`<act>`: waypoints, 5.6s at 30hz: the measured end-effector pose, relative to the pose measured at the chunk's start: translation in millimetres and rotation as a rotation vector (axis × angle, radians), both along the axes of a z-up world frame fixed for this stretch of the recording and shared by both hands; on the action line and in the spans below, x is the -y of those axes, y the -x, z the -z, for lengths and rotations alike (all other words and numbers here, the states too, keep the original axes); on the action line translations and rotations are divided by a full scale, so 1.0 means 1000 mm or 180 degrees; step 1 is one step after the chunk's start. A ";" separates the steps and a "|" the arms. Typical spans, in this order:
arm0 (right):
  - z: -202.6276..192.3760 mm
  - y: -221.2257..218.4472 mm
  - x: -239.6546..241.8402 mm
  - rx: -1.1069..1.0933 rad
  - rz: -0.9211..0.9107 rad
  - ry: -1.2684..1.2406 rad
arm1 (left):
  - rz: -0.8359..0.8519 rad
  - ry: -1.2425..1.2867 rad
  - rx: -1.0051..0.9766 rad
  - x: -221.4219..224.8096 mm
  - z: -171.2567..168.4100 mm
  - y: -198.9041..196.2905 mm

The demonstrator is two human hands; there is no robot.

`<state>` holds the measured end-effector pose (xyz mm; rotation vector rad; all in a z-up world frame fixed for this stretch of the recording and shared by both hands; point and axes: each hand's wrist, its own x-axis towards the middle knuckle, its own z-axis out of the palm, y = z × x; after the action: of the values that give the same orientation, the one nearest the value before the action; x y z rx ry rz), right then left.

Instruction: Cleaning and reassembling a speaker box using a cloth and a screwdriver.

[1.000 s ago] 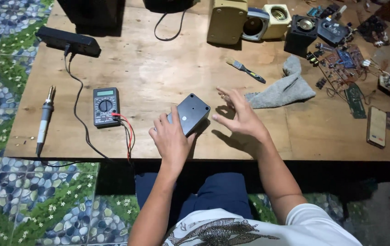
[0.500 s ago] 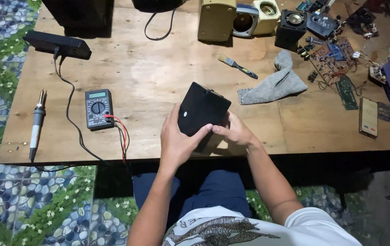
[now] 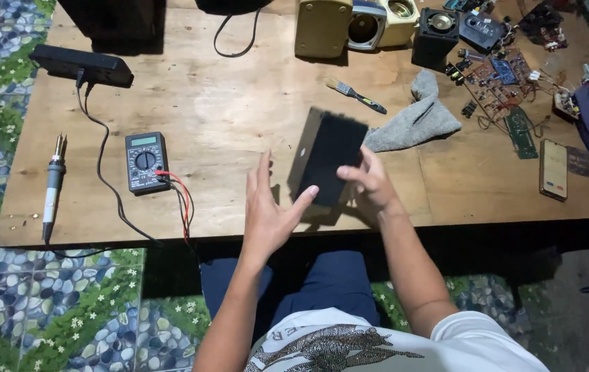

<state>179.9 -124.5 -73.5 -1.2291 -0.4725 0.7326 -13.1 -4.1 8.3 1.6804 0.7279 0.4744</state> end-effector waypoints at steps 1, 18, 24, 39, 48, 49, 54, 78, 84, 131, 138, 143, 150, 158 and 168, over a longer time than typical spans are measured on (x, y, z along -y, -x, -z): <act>-0.003 -0.009 -0.001 -0.0004 -0.0007 0.0008 | -0.0007 0.0008 -0.0004 -0.002 0.011 0.001; 0.018 -0.048 -0.131 -0.1389 -0.0688 0.0187 | -0.0862 -0.0435 0.0302 -0.022 0.109 0.017; 0.042 -0.003 -0.150 -0.1900 -0.1374 0.0117 | -0.1009 -0.0288 0.0858 -0.037 0.083 0.008; 0.004 0.002 -0.119 0.1745 -0.1029 0.1282 | -0.1396 -0.0608 0.0278 -0.035 0.116 -0.013; -0.022 0.055 -0.121 0.2053 -0.1126 0.1712 | -0.1260 -0.0592 0.0003 -0.045 0.141 -0.016; -0.016 0.051 -0.129 0.2062 -0.1134 0.1702 | -0.1272 -0.0599 0.0008 -0.044 0.141 -0.015; 0.020 0.022 -0.192 0.2178 -0.0295 0.0894 | -0.0967 -0.1592 -0.0353 -0.037 0.144 -0.012; 0.009 -0.223 -0.130 0.2448 0.1514 0.2151 | -0.0844 -0.2516 -0.0332 -0.035 0.168 -0.011; 0.014 -0.206 -0.104 0.3611 0.0193 0.2505 | -0.0912 -0.2499 -0.0107 -0.037 0.170 -0.013; -0.017 -0.028 0.047 0.2803 0.1715 -0.0141 | -0.1842 -0.2234 -0.1339 -0.198 0.142 -0.124; -0.002 -0.019 0.012 0.3338 0.1228 0.0012 | -0.0678 -0.0294 0.0184 -0.105 0.167 -0.079; 0.009 0.005 -0.013 0.4311 0.0551 0.0353 | 0.0090 -0.0720 0.0182 -0.034 0.122 -0.044; 0.023 -0.012 -0.031 0.4435 0.0199 0.0917 | -0.0686 -0.2192 -0.0835 -0.014 0.095 -0.039; 0.014 0.001 -0.045 0.5077 -0.0516 -0.0036 | -0.0500 -0.1632 0.0355 -0.019 0.143 -0.046; 0.019 -0.002 -0.060 0.5426 -0.0596 0.0544 | -0.0913 -0.2046 -0.0169 -0.017 0.178 -0.057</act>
<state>182.0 -64.1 -92.3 -1.7755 -1.9339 -0.3440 43.9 13.3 -169.6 2.1966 0.9231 0.9426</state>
